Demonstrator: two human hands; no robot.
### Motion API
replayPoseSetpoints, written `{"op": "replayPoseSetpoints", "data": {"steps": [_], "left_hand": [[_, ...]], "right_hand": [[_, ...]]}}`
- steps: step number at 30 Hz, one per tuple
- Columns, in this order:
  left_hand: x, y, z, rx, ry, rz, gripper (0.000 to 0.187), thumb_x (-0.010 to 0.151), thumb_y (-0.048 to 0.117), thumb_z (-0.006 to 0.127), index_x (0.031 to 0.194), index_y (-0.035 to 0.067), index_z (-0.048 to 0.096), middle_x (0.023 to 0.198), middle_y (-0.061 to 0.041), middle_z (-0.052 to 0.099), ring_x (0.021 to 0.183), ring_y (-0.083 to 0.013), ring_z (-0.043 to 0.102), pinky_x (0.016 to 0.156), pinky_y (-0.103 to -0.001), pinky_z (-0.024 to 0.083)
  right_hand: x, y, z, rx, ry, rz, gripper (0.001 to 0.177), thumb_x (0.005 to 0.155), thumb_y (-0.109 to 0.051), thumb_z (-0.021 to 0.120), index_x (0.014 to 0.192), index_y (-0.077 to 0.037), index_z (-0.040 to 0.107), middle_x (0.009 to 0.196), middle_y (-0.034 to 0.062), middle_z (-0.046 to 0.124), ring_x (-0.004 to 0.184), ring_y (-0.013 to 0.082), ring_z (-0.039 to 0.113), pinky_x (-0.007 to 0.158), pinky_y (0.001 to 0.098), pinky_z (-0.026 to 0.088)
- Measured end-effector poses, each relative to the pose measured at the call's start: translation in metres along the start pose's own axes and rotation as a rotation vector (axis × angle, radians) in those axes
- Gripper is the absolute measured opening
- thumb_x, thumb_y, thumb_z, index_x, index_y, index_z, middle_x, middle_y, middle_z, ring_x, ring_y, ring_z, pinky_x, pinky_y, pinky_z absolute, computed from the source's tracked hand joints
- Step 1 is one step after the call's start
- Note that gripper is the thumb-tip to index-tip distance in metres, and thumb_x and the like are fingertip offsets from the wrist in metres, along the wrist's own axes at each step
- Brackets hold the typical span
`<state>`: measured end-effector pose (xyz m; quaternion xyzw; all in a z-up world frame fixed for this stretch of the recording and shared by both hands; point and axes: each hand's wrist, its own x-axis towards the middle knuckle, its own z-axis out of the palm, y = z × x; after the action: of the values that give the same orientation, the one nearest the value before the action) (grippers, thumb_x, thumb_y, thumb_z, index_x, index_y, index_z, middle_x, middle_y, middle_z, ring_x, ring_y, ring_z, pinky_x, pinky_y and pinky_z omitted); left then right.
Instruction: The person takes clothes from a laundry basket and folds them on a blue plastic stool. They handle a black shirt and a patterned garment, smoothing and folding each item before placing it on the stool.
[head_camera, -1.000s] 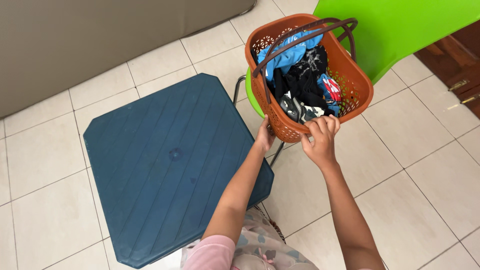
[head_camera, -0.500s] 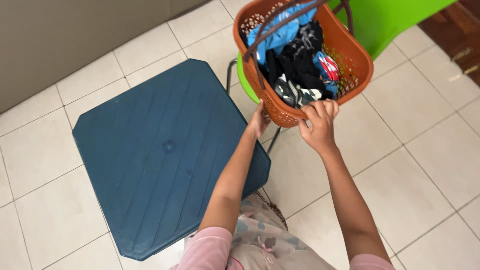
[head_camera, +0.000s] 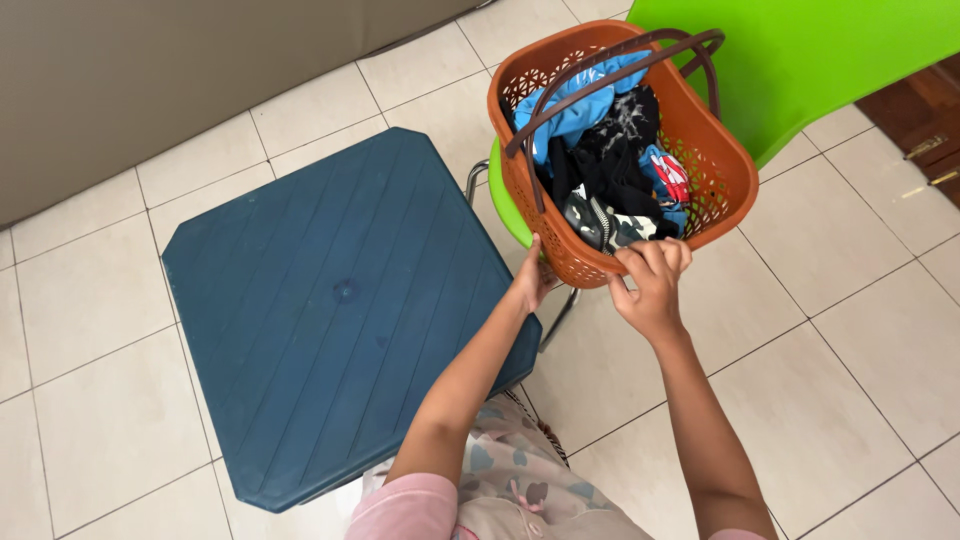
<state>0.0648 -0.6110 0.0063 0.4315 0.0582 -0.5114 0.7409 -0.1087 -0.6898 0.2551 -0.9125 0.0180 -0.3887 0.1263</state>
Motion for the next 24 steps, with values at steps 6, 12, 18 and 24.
{"op": "replayPoseSetpoints", "data": {"steps": [6,12,18,24], "left_hand": [[-0.033,0.002,0.018,0.002,0.026,-0.057,0.117,0.089,0.086,0.028,0.161,-0.001,-0.003,0.166,-0.029,0.015,0.156,-0.0375,0.02,0.127,-0.044,0.015],[-0.049,-0.001,0.028,-0.011,0.048,-0.073,0.112,0.088,0.085,0.022,0.163,0.003,0.006,0.166,-0.026,0.02,0.154,-0.0358,0.021,0.124,-0.044,0.013],[-0.059,0.004,0.032,-0.18,0.113,-0.088,0.1,0.099,0.073,0.032,0.163,0.002,0.005,0.166,-0.03,0.018,0.156,-0.037,0.021,0.126,-0.044,0.014],[-0.143,0.064,0.067,0.073,0.253,0.668,0.076,0.103,0.038,0.045,0.164,0.015,0.006,0.17,-0.014,0.017,0.158,-0.0286,0.017,0.127,-0.043,0.015]], "right_hand": [[-0.003,-0.007,-0.014,0.006,-0.023,0.018,0.029,0.076,-0.009,0.084,0.1,-0.007,0.068,0.103,0.0055,0.061,0.105,0.0267,0.052,0.11,0.0493,0.033],[-0.003,-0.016,-0.029,0.021,-0.04,0.03,0.029,0.075,-0.008,0.083,0.1,-0.008,0.068,0.102,0.0044,0.061,0.104,0.0257,0.052,0.11,0.0492,0.034],[-0.002,-0.017,-0.03,0.018,-0.034,0.005,0.03,0.076,-0.008,0.083,0.101,-0.007,0.067,0.102,0.0047,0.062,0.104,0.0264,0.052,0.11,0.0505,0.033],[-0.001,-0.018,-0.027,0.025,-0.035,0.029,0.031,0.074,-0.008,0.083,0.101,-0.007,0.068,0.103,0.0048,0.062,0.104,0.0266,0.053,0.109,0.0502,0.034]]}}
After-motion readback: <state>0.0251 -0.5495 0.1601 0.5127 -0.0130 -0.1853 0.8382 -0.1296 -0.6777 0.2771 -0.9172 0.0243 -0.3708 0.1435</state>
